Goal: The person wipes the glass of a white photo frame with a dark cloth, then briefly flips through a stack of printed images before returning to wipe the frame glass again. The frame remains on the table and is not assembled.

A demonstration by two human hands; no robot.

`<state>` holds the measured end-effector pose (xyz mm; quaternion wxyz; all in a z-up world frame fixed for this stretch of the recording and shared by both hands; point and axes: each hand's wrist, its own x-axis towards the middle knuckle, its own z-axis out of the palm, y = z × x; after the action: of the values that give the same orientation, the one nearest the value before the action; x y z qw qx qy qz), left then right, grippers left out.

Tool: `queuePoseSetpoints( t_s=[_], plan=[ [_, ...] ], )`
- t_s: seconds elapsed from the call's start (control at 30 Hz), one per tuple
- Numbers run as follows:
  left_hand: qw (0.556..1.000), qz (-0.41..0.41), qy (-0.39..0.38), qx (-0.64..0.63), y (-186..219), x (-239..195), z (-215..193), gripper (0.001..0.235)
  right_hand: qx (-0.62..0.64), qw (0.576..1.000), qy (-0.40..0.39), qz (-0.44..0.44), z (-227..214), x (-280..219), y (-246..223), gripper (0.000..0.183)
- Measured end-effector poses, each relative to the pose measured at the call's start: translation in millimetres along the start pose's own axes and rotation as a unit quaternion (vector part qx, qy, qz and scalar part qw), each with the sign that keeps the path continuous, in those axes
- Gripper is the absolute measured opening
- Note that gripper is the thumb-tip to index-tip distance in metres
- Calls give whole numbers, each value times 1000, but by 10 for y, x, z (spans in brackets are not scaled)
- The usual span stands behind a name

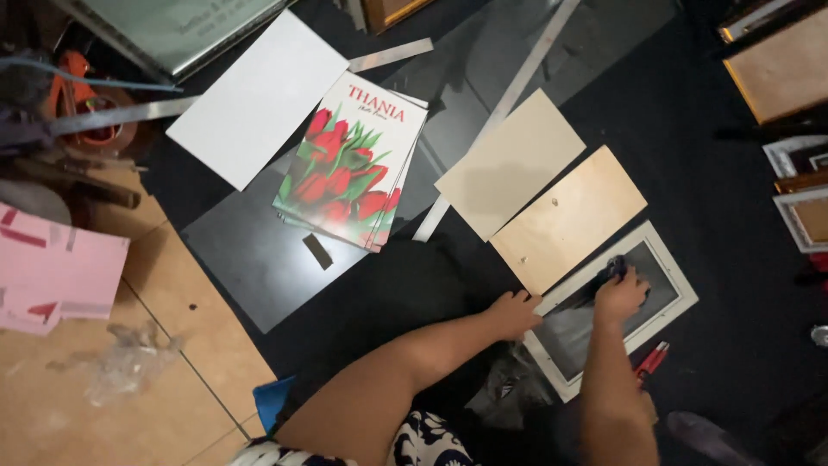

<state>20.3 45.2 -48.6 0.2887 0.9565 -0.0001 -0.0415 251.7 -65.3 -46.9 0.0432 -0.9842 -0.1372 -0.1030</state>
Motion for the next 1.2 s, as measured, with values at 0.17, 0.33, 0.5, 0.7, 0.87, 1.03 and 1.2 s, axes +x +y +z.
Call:
queuePoseSetpoints(
  t_s=[0.17, 0.33, 0.5, 0.7, 0.87, 1.03, 1.2],
  plan=[
    [999, -18, 28, -27, -3, 90, 204, 48, 7, 998, -11, 56, -234, -611, -309, 32],
    [994, -34, -1, -101, -91, 303, 366, 40, 89, 995, 29, 27, -3, -1011, -202, 27],
    [989, -54, -69, -120, -135, 323, 193, 59, 230, 956, 55, 174, 228, -536, -63, 27],
    [983, -75, -86, -142, -159, 300, 113, 65, 364, 919, 115, 98, 79, 6, -509, 30],
    [972, -150, 65, -168, -427, 389, -659, 36, 365, 929, 56, -1, 6, 21, -675, 25],
    [942, -124, 297, 101, -1266, 540, -992, 17, 389, 915, -67, -84, -487, -412, -1417, 29],
    [613, -390, 545, -418, -1696, -268, -1693, 12, 320, 897, -183, -244, -648, -625, -2306, 30]
  ],
)
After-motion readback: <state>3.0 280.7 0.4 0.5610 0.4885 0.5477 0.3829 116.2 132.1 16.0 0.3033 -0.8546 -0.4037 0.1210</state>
